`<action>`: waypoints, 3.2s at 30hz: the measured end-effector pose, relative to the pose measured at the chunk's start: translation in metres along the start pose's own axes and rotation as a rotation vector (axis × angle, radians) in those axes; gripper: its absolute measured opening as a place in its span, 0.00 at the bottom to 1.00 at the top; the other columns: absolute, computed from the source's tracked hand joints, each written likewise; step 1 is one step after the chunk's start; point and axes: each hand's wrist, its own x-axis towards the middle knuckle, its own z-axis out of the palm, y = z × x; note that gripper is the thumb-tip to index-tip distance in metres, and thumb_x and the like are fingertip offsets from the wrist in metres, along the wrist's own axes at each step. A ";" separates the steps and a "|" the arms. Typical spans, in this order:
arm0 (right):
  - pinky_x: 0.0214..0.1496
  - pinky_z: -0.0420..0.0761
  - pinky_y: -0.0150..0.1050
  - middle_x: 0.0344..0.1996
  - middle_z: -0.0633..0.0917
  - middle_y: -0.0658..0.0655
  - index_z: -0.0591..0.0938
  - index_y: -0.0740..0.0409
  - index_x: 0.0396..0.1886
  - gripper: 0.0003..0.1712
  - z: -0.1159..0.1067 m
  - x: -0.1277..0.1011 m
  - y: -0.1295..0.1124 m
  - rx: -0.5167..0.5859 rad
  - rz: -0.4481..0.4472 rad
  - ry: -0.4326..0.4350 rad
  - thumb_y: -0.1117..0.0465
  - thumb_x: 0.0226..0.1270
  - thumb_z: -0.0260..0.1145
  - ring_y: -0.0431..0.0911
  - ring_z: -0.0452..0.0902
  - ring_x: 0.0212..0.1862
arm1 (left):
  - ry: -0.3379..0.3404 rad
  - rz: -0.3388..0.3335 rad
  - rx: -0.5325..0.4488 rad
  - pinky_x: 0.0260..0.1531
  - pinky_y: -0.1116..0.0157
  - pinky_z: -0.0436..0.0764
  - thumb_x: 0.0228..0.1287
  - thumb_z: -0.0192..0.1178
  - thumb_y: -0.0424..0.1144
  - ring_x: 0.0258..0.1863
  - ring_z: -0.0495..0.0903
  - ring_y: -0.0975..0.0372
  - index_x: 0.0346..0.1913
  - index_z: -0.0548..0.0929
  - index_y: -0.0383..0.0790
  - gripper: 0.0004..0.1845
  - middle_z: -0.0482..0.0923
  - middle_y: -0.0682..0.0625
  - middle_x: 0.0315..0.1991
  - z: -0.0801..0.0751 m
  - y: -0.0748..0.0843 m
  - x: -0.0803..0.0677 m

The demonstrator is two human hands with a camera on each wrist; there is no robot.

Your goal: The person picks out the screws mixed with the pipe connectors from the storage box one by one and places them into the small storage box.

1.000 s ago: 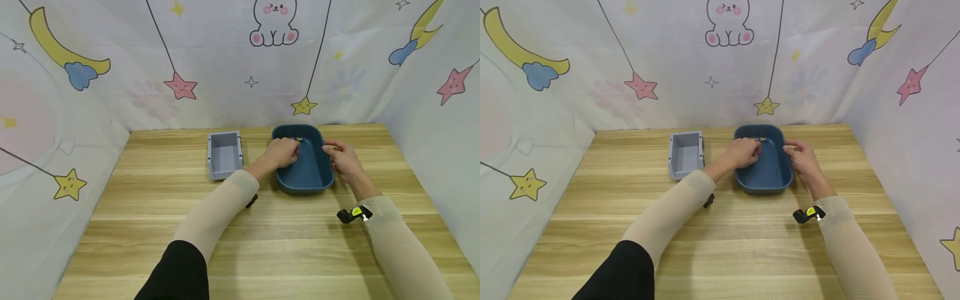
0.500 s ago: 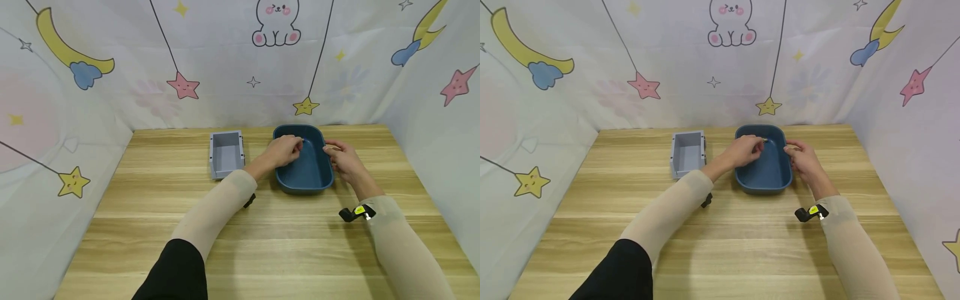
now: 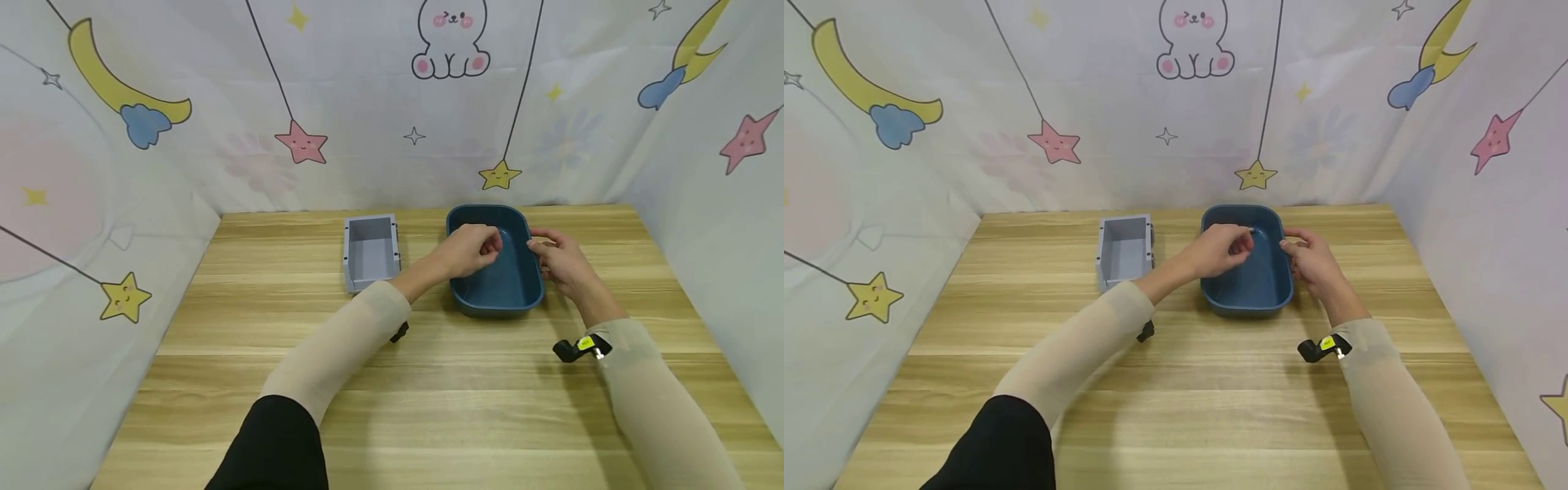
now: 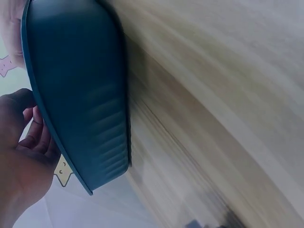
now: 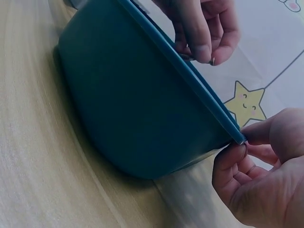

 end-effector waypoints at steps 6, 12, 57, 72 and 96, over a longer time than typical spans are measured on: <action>0.23 0.76 0.32 0.34 0.78 0.47 0.67 0.57 0.80 0.30 0.001 0.000 0.000 -0.009 0.008 0.008 0.58 0.85 0.59 0.36 0.72 0.27 | -0.023 0.017 0.028 0.43 0.75 0.78 0.78 0.62 0.35 0.40 0.80 0.67 0.47 0.83 0.42 0.02 0.81 0.54 0.41 -0.002 0.000 -0.006; 0.22 0.76 0.32 0.31 0.76 0.45 0.67 0.57 0.80 0.29 0.000 0.001 0.001 -0.037 -0.001 0.023 0.58 0.85 0.59 0.35 0.71 0.26 | -0.034 0.053 0.051 0.43 0.75 0.77 0.78 0.62 0.34 0.40 0.79 0.66 0.47 0.84 0.41 0.02 0.81 0.53 0.41 -0.003 0.004 -0.010; 0.21 0.70 0.32 0.30 0.73 0.47 0.67 0.58 0.80 0.30 -0.002 -0.002 -0.001 -0.118 -0.041 0.032 0.56 0.86 0.58 0.37 0.68 0.24 | 0.026 0.022 -0.157 0.43 0.71 0.81 0.77 0.62 0.31 0.41 0.82 0.62 0.47 0.81 0.37 0.02 0.82 0.48 0.42 -0.036 -0.010 -0.051; 0.22 0.69 0.34 0.29 0.72 0.46 0.66 0.59 0.81 0.30 0.005 0.004 0.005 -0.124 -0.034 0.009 0.57 0.86 0.57 0.38 0.66 0.24 | 0.089 -0.008 -0.147 0.40 0.69 0.83 0.77 0.63 0.32 0.40 0.83 0.65 0.46 0.82 0.37 0.02 0.84 0.51 0.40 -0.053 -0.023 -0.087; 0.21 0.68 0.32 0.30 0.71 0.47 0.64 0.60 0.81 0.30 0.002 0.001 -0.003 -0.100 -0.040 0.004 0.59 0.86 0.56 0.37 0.64 0.24 | 0.081 -0.012 -0.112 0.39 0.68 0.84 0.77 0.60 0.32 0.39 0.83 0.64 0.46 0.80 0.37 0.02 0.82 0.49 0.40 -0.075 -0.030 -0.100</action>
